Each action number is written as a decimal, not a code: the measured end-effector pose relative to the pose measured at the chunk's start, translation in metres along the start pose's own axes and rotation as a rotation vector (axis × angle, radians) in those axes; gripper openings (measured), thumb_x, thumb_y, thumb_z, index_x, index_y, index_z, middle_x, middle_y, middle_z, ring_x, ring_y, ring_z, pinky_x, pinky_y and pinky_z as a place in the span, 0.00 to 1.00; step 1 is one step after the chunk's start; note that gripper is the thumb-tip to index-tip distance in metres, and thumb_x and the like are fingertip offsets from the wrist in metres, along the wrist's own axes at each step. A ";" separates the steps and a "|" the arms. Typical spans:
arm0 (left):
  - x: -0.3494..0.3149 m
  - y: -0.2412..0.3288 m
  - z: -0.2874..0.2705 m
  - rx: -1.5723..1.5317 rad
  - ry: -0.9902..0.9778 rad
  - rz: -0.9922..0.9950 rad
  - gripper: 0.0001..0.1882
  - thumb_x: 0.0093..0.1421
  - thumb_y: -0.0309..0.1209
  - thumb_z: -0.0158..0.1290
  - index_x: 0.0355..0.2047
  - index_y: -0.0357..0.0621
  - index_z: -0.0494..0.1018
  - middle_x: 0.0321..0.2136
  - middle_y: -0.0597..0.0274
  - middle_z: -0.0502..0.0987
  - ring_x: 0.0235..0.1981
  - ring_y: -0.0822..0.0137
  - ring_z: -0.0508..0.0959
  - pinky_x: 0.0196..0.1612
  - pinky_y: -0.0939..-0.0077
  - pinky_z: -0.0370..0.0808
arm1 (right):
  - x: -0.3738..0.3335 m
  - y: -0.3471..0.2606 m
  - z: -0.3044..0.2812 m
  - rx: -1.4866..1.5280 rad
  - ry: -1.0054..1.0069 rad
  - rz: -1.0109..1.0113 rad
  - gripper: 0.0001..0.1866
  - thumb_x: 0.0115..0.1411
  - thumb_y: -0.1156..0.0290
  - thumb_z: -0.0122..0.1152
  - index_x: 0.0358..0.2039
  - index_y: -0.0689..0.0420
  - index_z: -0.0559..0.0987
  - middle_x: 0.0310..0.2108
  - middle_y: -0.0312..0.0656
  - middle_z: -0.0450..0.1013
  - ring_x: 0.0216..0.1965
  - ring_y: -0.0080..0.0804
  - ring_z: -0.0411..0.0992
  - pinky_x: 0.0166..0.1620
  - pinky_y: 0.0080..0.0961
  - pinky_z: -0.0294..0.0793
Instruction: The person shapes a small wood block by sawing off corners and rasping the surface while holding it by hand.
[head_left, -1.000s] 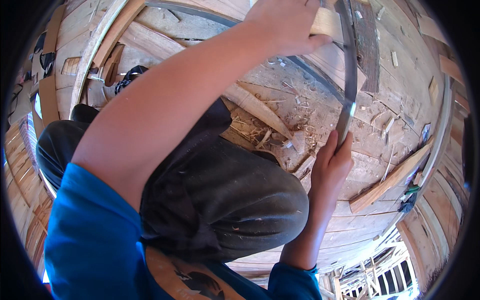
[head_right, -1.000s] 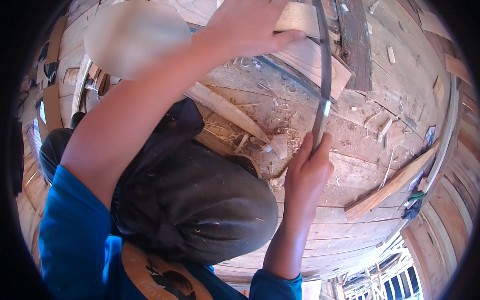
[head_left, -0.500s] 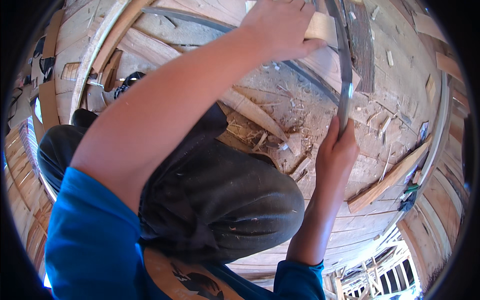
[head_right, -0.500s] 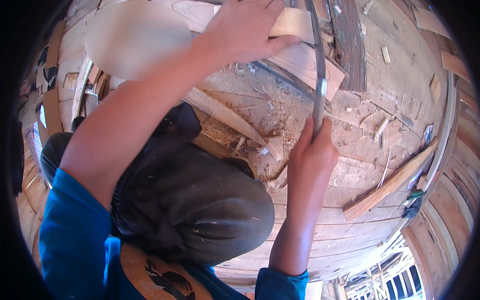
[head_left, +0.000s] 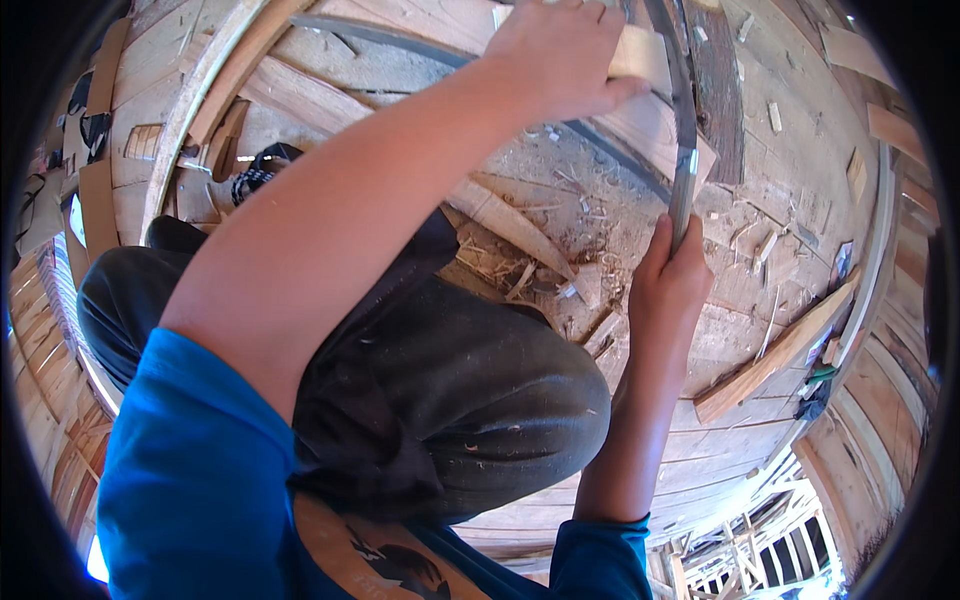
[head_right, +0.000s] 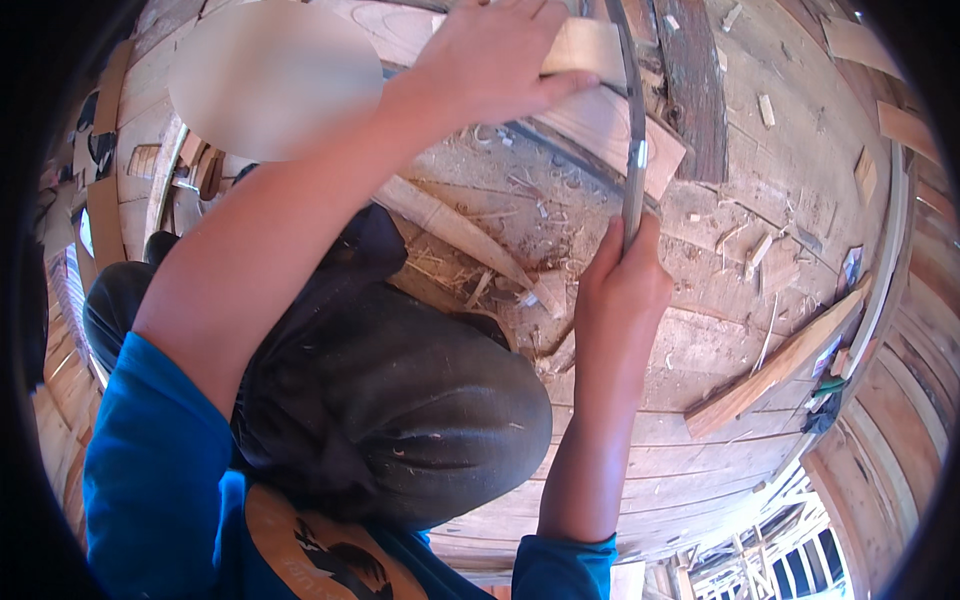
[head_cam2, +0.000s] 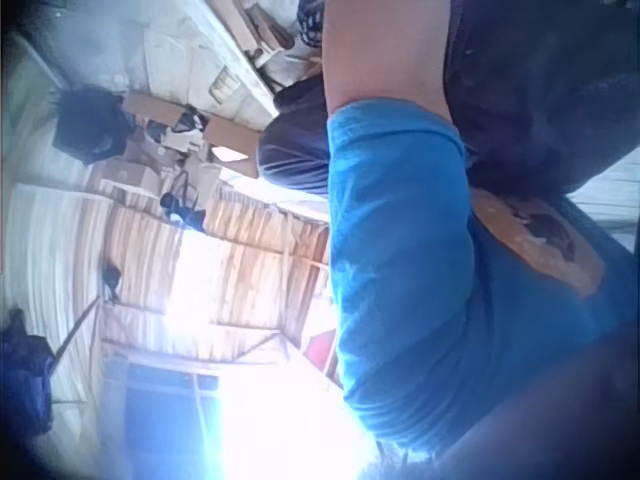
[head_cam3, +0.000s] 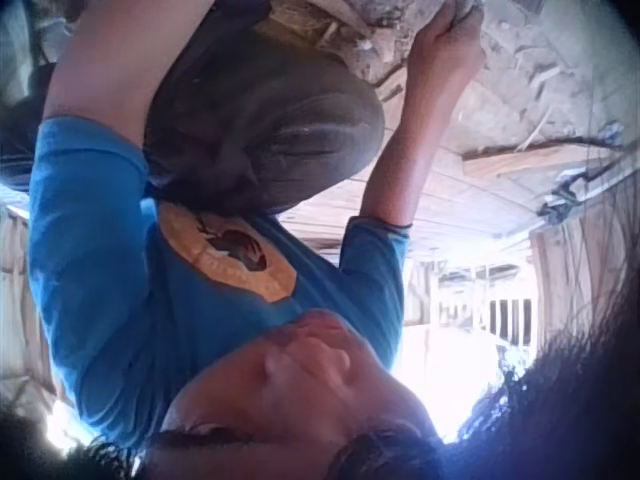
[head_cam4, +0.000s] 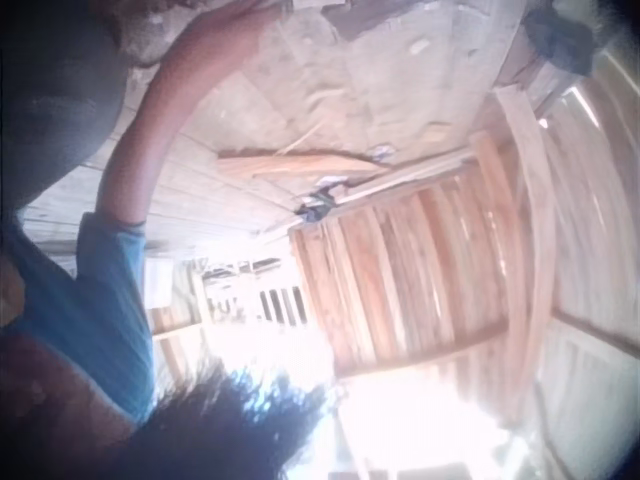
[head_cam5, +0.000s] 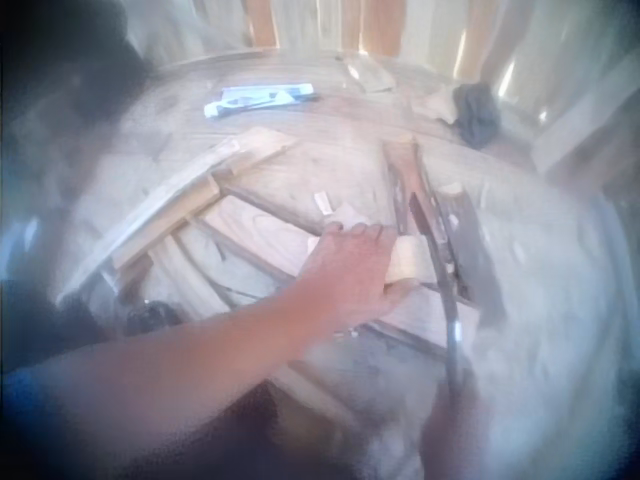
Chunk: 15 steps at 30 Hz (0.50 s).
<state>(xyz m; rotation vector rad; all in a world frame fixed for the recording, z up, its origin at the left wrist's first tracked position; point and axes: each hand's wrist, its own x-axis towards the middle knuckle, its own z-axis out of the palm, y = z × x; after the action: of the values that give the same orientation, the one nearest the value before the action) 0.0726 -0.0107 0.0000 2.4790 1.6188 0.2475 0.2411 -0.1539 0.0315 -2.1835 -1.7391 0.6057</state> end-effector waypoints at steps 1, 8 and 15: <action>0.001 0.001 -0.010 -0.070 -0.060 0.007 0.32 0.59 0.55 0.48 0.49 0.37 0.67 0.43 0.47 0.75 0.49 0.53 0.74 0.54 0.50 0.64 | -0.003 0.002 -0.001 0.017 -0.006 0.029 0.10 0.67 0.66 0.48 0.34 0.60 0.70 0.17 0.58 0.69 0.21 0.59 0.71 0.21 0.46 0.63; -0.006 0.013 -0.022 -0.223 -0.003 0.100 0.35 0.58 0.56 0.49 0.51 0.35 0.65 0.48 0.43 0.71 0.54 0.50 0.69 0.61 0.45 0.57 | -0.047 -0.016 -0.044 -0.051 -0.037 0.129 0.07 0.67 0.69 0.49 0.35 0.59 0.69 0.16 0.56 0.70 0.21 0.59 0.72 0.21 0.46 0.64; -0.033 0.016 -0.096 -0.196 -0.149 0.092 0.34 0.53 0.52 0.58 0.48 0.36 0.67 0.39 0.45 0.77 0.43 0.47 0.77 0.48 0.54 0.72 | -0.093 -0.044 -0.076 0.003 -0.018 0.134 0.06 0.65 0.70 0.51 0.35 0.59 0.70 0.15 0.55 0.69 0.20 0.55 0.73 0.20 0.43 0.66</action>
<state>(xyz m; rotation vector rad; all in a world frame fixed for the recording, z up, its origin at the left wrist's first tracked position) 0.0514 -0.0424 0.0952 2.3646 1.3555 0.2163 0.2230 -0.2312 0.1317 -2.3135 -1.6082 0.6609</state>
